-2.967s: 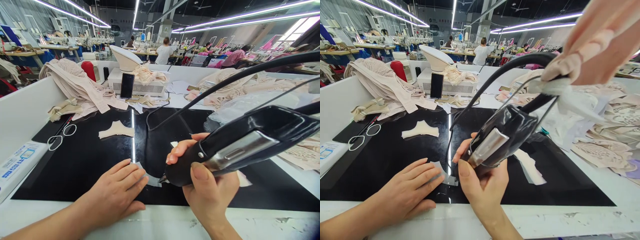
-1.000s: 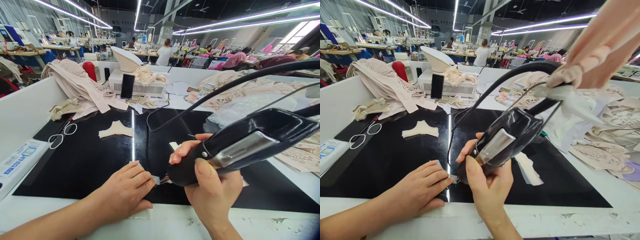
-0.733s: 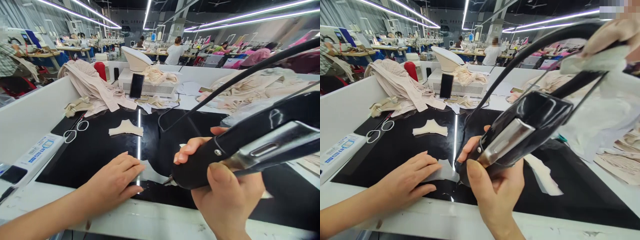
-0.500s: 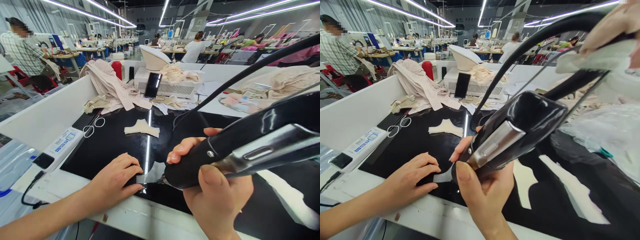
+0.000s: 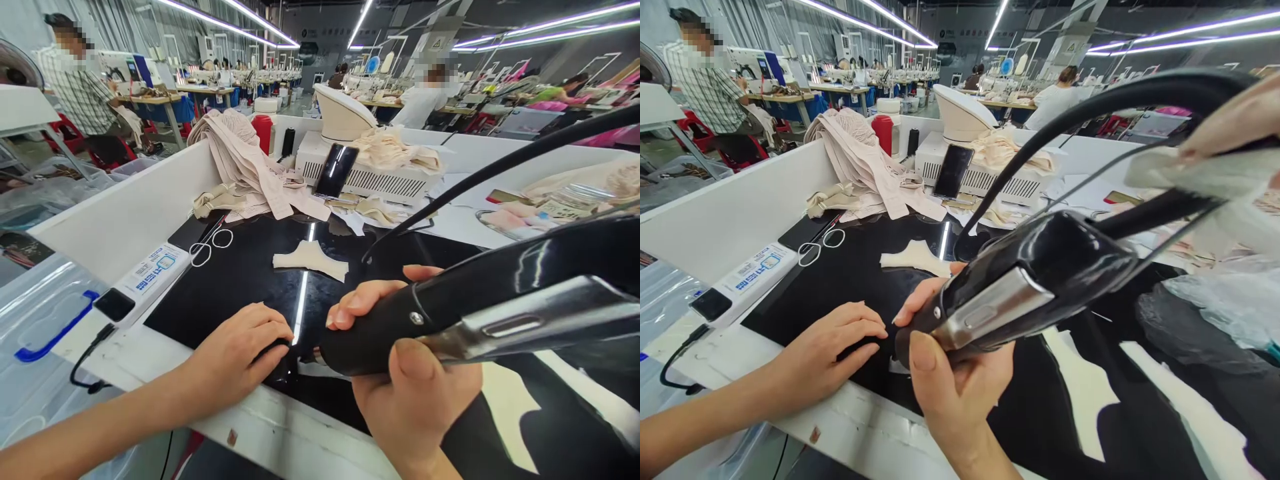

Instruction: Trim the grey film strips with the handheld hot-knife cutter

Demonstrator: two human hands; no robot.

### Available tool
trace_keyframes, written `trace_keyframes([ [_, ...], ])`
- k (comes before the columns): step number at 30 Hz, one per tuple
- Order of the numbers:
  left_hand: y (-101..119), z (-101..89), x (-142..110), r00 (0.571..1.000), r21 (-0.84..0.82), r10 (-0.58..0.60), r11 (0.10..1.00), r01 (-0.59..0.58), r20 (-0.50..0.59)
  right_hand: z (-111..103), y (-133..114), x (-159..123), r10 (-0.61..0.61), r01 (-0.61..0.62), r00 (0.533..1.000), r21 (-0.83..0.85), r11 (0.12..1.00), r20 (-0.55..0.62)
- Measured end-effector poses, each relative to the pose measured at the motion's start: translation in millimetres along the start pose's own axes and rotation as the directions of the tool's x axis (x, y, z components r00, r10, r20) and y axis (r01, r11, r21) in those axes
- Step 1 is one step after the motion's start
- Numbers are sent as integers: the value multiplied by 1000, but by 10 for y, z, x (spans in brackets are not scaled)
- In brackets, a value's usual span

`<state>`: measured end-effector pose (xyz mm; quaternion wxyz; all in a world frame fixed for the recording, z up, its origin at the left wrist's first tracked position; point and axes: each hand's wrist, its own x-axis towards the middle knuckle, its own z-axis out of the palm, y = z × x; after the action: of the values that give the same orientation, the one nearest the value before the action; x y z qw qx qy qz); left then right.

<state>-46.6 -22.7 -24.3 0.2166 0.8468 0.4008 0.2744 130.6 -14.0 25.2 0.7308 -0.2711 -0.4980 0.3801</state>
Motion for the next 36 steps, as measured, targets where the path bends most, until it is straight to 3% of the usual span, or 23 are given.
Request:
trace_keyframes([
  [5,-18,32,17,1000,-11,19,1000,-19,-11,9,18,-6,18,-19,1000,-62,998,-18],
  [19,-17,55,58,994,35,110,993,-109,-16,-2,-43,-64,47,-47,999,-27,999,18],
  [24,-12,52,31,983,77,177,980,-181,57,-66,-143,-31,72,-66,995,-97,993,64],
  [30,-44,32,111,935,37,322,943,-331,148,-181,-469,171,-12,-6,999,-344,939,-50],
  [36,-29,-46,508,875,-29,418,905,-424,245,-235,-405,201,-55,24,993,-275,961,-105],
])
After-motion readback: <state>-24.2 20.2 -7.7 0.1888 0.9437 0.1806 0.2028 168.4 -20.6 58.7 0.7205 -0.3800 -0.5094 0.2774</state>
